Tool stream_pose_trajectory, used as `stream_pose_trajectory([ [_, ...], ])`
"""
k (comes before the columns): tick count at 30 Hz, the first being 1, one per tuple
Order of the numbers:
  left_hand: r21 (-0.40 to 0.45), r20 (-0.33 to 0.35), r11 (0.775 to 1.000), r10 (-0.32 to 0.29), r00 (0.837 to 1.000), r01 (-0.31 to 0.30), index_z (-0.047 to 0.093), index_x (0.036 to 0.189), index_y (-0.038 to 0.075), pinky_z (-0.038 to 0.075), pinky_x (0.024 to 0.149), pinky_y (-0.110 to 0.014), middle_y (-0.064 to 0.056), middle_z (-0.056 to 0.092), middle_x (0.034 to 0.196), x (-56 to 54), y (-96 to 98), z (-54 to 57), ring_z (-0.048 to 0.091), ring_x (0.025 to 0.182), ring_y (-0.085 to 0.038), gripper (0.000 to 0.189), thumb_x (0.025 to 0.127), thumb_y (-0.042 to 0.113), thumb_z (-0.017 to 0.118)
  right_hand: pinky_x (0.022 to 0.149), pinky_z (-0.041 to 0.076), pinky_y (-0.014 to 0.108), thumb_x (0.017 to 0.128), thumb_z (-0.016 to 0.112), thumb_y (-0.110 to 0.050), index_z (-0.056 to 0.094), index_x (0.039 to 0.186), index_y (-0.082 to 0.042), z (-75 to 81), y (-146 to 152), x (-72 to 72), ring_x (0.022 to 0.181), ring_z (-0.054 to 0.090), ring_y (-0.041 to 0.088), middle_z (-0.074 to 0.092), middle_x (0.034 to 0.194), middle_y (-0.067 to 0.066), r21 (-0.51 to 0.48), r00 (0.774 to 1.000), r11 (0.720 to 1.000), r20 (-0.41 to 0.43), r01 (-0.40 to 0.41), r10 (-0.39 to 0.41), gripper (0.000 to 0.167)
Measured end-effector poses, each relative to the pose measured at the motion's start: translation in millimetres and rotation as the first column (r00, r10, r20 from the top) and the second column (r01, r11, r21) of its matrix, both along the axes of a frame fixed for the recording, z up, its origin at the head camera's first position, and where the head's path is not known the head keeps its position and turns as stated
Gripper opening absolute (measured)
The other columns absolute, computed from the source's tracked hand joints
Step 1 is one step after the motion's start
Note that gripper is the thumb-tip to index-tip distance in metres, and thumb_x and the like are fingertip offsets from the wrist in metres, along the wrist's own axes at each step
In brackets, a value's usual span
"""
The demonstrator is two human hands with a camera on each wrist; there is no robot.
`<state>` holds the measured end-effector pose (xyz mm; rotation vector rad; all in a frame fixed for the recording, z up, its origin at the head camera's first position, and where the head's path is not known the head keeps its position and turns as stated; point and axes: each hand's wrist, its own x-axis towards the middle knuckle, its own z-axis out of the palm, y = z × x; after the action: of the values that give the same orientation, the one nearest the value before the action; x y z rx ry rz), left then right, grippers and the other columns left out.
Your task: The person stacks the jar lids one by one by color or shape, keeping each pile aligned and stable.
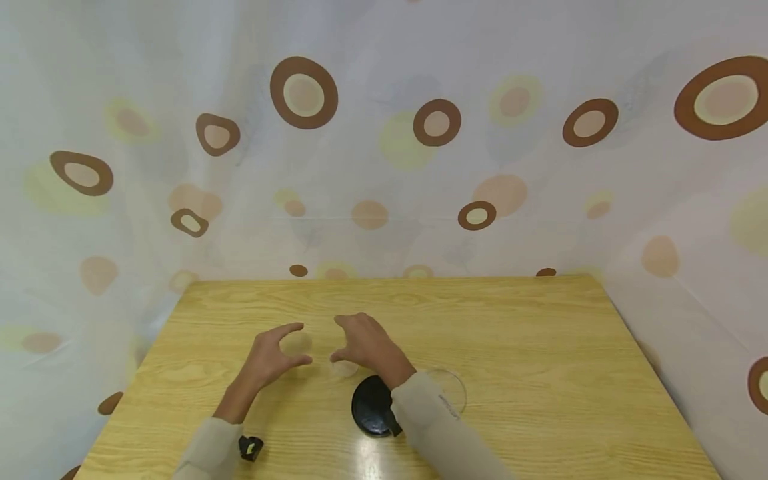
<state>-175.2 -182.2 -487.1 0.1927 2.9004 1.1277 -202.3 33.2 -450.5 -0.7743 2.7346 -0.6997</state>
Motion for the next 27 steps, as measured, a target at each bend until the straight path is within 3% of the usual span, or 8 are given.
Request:
stream_pose_trajectory([
  [16,-0.009,0.010,1.000,-0.004,1.000,0.004,0.053,0.133,0.004,0.042,0.102,-0.055,-0.017,0.054,0.137,-6.8,-25.9,2.4,0.047,0.128,-0.040,0.070,0.072,0.021,0.083,0.095,0.051,0.039,0.074,0.081,-0.035,0.053,0.134,-0.004,-9.7,-32.7,-8.6,0.112,0.061,0.028,0.063,0.125,0.013,0.033,1.000,0.999,-0.007,0.006,-0.006,0.073],
  [27,-0.022,0.016,1.000,-0.020,1.000,0.020,0.053,0.133,0.002,0.043,0.101,-0.055,-0.019,0.054,0.136,-5.7,-34.8,-4.4,0.047,0.127,-0.042,0.072,0.071,0.024,0.083,0.096,0.050,0.039,0.074,0.081,-0.035,0.052,0.135,-0.006,-15.0,-52.5,-8.0,0.115,0.058,0.028,0.062,0.126,0.011,0.067,1.000,0.998,0.006,0.021,-0.021,0.073],
])
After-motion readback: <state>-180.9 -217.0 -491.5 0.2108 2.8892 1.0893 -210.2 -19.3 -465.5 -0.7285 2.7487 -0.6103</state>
